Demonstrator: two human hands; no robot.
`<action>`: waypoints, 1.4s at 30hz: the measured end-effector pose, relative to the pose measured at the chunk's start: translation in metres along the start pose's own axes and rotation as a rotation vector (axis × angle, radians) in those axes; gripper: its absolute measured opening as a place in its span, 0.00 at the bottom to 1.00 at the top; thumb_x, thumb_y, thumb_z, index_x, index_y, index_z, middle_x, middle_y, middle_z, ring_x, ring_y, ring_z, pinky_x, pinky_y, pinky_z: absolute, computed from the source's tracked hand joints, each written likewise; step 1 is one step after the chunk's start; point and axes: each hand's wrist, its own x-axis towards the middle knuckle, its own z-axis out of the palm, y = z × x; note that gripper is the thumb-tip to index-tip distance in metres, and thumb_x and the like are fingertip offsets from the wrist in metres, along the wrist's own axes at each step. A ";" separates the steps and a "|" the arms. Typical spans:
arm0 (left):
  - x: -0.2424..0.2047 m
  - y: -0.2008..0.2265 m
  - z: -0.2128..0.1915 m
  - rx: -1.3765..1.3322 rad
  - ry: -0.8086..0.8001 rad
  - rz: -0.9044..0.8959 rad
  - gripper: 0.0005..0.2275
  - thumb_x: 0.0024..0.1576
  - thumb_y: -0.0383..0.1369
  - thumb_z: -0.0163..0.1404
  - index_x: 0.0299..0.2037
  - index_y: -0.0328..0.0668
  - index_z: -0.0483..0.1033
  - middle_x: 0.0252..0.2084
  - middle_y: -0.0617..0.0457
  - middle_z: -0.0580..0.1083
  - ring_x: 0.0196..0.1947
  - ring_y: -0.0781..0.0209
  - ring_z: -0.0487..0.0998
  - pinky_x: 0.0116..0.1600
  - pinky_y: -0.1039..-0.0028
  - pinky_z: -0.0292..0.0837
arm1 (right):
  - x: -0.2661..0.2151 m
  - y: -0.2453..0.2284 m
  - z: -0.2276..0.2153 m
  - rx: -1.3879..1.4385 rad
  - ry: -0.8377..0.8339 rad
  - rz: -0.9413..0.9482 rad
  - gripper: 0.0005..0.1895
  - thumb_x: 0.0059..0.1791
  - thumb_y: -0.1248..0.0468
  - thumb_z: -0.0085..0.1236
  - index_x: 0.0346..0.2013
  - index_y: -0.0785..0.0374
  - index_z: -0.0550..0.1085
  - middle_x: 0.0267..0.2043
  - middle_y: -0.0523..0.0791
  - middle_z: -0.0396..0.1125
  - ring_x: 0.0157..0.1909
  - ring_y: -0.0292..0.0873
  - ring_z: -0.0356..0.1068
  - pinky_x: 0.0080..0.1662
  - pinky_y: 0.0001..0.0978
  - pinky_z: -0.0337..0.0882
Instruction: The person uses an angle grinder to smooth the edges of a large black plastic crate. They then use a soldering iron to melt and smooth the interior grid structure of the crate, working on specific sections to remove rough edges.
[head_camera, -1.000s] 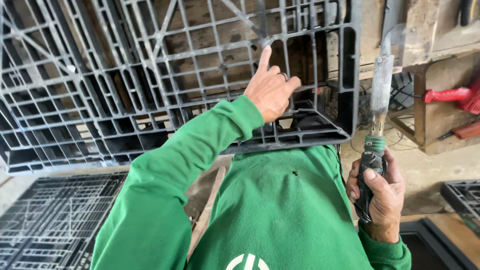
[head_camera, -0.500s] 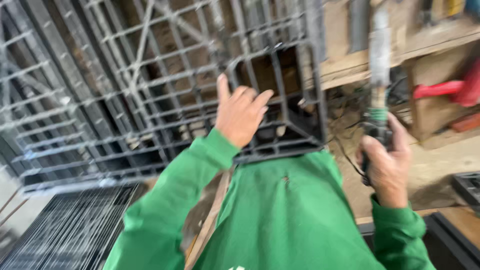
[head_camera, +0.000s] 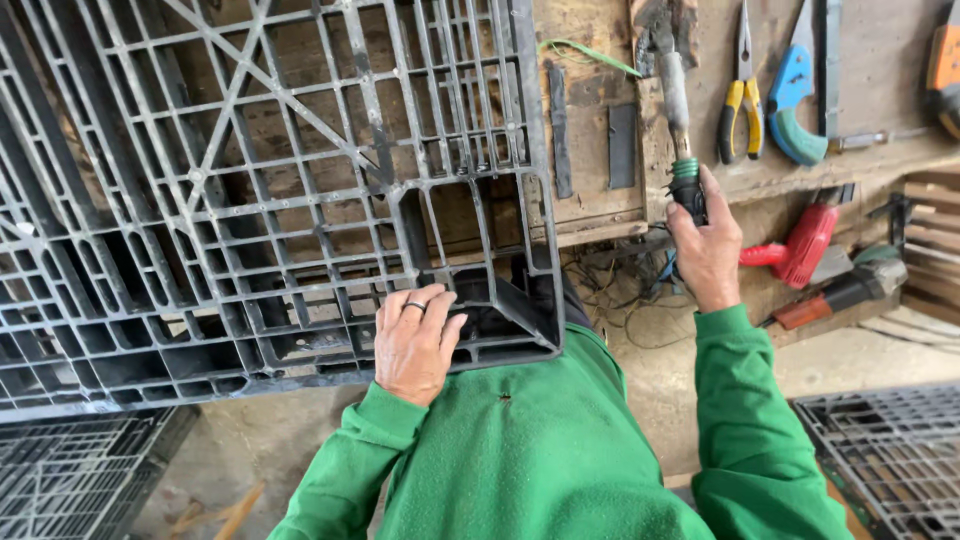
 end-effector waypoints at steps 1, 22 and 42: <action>0.001 0.000 0.002 0.015 0.023 0.018 0.14 0.54 0.35 0.59 0.49 0.41 0.79 0.53 0.53 0.75 0.53 0.48 0.71 0.58 0.57 0.66 | 0.010 0.005 -0.002 -0.035 -0.006 -0.020 0.29 0.56 0.66 0.57 0.72 0.66 0.65 0.48 0.46 0.72 0.45 0.33 0.69 0.50 0.27 0.72; 0.031 -0.031 0.004 0.178 -0.463 0.251 0.15 0.56 0.33 0.56 0.53 0.43 0.76 0.36 0.53 0.79 0.48 0.56 0.76 0.72 0.32 0.41 | 0.031 0.071 -0.006 -0.470 -0.058 -0.300 0.35 0.53 0.77 0.54 0.75 0.68 0.57 0.62 0.59 0.62 0.63 0.58 0.65 0.66 0.46 0.67; 0.017 -0.077 0.021 -0.129 -0.419 0.345 0.19 0.56 0.32 0.58 0.57 0.45 0.68 0.31 0.56 0.73 0.47 0.57 0.75 0.74 0.29 0.33 | -0.140 -0.166 0.110 -0.269 -0.385 -0.215 0.21 0.51 0.63 0.62 0.57 0.68 0.72 0.42 0.54 0.70 0.39 0.58 0.73 0.40 0.47 0.73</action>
